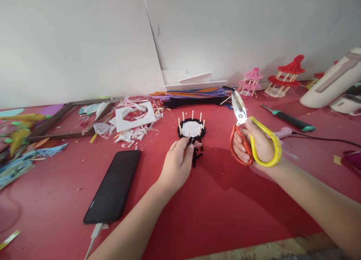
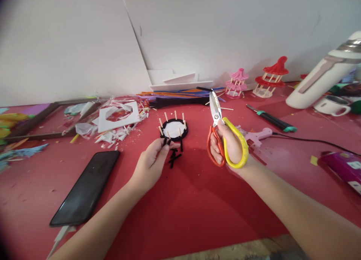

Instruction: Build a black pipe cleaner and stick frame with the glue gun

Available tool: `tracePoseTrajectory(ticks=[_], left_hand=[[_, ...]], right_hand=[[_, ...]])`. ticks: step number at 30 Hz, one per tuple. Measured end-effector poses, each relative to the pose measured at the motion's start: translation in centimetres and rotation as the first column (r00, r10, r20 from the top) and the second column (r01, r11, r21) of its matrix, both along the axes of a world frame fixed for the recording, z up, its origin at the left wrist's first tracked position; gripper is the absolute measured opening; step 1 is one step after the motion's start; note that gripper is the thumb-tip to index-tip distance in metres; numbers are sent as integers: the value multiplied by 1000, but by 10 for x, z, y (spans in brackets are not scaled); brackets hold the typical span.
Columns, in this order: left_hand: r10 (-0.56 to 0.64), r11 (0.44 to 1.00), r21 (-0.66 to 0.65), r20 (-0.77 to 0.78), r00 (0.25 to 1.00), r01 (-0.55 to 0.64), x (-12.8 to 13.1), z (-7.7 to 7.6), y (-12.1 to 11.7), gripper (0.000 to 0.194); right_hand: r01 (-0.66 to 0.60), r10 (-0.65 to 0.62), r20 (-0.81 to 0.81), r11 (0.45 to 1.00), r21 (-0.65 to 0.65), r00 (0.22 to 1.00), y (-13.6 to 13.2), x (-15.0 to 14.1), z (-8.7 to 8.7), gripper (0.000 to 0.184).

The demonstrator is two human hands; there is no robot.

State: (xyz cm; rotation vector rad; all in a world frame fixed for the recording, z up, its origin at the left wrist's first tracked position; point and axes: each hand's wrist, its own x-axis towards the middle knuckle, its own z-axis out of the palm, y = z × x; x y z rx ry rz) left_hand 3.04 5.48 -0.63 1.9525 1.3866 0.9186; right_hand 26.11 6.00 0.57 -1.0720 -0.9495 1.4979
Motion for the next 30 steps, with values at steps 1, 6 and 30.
tracePoseTrajectory(ticks=[1,6,30], left_hand=[[1,1000,-6,6,1000,-1,0,-1,0,22],[-3,1000,-18,1,1000,3,0,-2,1,17],[66,998,7,-135,989,-66,-4,0,-3,23]], right_hand=[[-11,11,0,1000,-4,1000,0,0,0,63],[-48,48,0,999,-6,999,1,2,0,63],[-88,78,173,995,49,982,-2,2,5,65]])
